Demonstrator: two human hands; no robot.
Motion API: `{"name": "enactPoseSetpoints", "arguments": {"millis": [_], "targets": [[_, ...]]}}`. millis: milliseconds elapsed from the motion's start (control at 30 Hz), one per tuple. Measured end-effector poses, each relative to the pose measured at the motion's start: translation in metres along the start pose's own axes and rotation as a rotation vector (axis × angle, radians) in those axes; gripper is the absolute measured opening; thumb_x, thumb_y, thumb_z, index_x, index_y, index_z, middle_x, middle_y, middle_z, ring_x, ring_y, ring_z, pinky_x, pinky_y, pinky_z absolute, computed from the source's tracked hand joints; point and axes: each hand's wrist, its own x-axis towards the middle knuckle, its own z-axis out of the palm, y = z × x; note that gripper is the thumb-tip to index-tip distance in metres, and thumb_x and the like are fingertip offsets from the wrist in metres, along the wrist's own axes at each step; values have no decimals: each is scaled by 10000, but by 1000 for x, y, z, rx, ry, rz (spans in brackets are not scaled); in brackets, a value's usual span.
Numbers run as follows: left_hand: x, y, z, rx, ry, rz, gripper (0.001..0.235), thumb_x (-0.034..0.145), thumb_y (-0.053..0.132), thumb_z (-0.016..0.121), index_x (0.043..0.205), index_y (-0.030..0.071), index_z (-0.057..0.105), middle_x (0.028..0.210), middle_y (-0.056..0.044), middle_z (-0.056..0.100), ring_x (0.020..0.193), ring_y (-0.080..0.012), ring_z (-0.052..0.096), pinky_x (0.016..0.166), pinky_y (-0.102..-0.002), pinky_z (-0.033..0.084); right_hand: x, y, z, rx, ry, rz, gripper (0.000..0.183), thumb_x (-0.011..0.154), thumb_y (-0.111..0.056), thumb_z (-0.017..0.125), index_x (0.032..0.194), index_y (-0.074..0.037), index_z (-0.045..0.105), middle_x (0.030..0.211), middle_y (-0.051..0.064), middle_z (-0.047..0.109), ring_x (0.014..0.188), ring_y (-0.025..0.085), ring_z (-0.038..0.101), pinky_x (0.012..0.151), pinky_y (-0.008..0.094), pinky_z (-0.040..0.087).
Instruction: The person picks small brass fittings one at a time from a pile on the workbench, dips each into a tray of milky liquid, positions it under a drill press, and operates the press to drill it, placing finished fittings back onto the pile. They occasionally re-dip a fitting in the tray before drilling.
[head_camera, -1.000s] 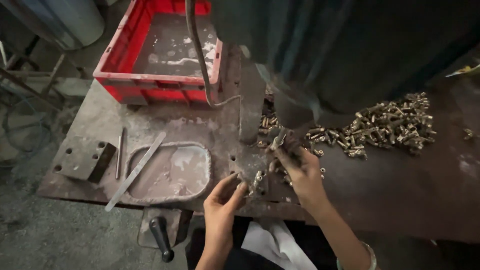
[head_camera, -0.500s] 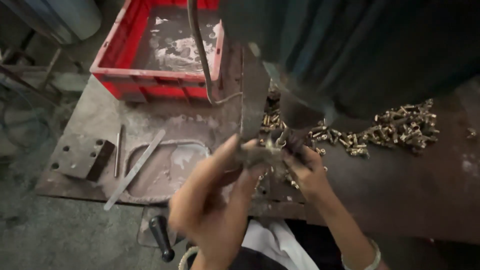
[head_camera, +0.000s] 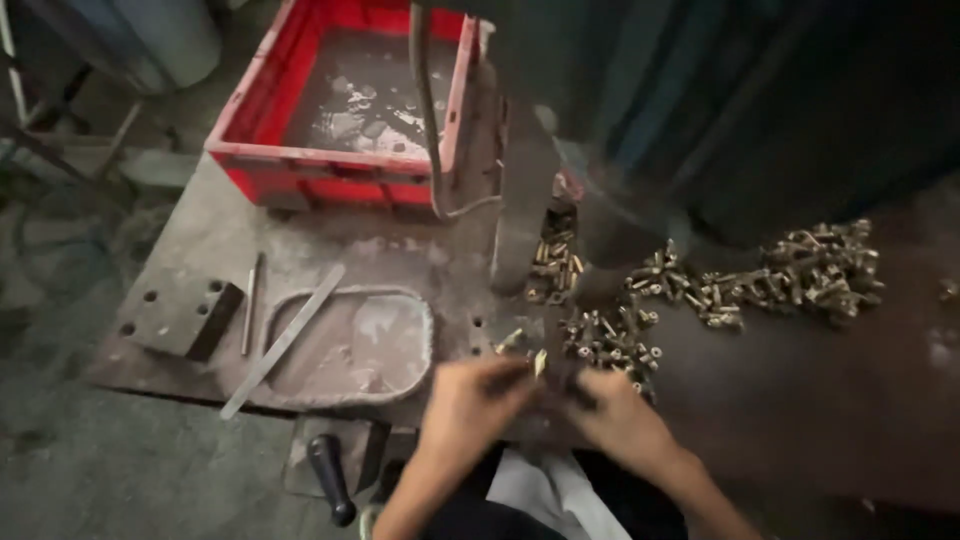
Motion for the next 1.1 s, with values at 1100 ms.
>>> {"name": "enactPoseSetpoints", "arguments": {"millis": [1100], "targets": [[0,-5,87,82,308,278,286,769,78,716,1054,85,744,1080,-99,725,950,-340,670,738,-389,566,15,-37,38,442,420,-381,191,988,-81,660,1150,8,708,994,4,723,892,84,641,803,253,520]]}}
